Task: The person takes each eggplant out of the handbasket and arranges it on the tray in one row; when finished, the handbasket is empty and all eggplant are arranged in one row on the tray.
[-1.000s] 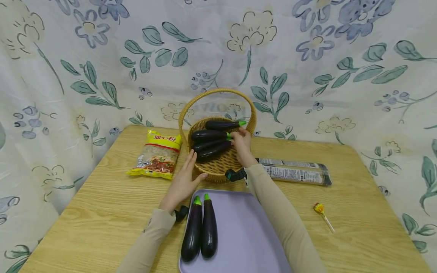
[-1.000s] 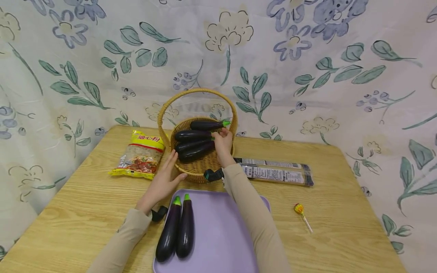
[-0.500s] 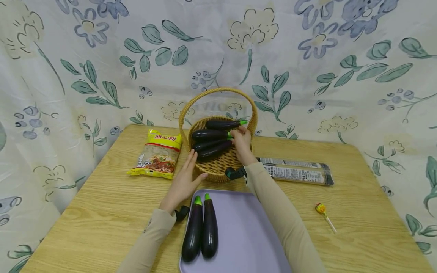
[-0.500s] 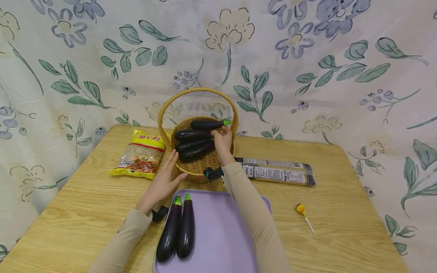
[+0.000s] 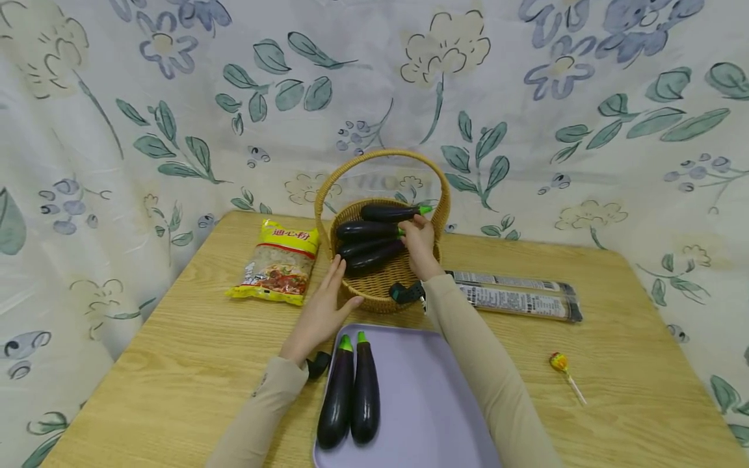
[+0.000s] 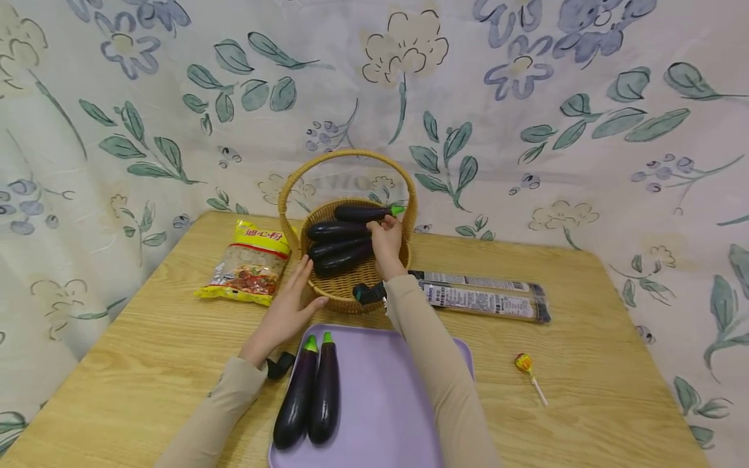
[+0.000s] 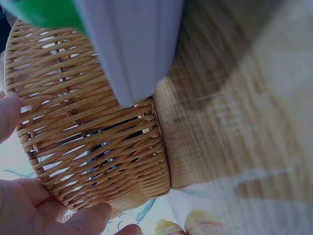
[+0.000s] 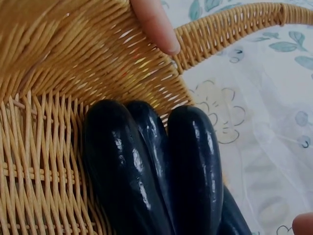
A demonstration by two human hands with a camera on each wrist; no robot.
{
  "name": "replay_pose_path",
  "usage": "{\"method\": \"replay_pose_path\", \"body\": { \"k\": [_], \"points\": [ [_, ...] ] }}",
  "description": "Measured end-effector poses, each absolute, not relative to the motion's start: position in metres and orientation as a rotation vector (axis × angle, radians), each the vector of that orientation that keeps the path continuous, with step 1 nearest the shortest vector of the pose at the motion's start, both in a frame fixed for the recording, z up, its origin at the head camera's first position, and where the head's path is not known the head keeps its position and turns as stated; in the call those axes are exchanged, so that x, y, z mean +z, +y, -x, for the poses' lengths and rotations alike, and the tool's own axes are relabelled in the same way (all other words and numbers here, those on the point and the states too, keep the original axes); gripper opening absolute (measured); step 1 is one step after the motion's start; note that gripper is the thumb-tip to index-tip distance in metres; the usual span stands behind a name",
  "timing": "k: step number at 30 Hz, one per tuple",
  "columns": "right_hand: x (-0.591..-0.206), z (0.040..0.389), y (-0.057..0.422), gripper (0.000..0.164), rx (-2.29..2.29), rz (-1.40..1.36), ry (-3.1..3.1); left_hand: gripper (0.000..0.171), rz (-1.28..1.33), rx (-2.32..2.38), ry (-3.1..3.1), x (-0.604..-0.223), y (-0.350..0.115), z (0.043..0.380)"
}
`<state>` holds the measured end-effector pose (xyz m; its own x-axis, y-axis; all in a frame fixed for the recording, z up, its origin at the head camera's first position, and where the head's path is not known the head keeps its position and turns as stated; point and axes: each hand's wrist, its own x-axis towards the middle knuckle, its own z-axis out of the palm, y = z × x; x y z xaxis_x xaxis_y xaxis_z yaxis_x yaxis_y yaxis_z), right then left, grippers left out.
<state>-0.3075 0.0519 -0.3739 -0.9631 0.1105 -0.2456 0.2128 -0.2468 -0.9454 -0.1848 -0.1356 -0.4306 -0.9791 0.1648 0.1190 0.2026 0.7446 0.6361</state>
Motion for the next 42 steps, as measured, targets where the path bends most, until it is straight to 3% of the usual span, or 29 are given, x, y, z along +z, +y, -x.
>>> {"method": "replay_pose_path", "body": {
  "k": [16, 42],
  "points": [
    [-0.380, 0.322, 0.047, 0.055, -2.326, -0.473, 1.988, 0.084, 0.295, -1.042, -2.890, -0.432, -0.136, 0.185],
    [-0.378, 0.347, 0.045, 0.055, -2.271, -0.349, 2.043, 0.082, 0.287, -1.038, -2.878, -0.434, -0.137, 0.186]
  ]
}}
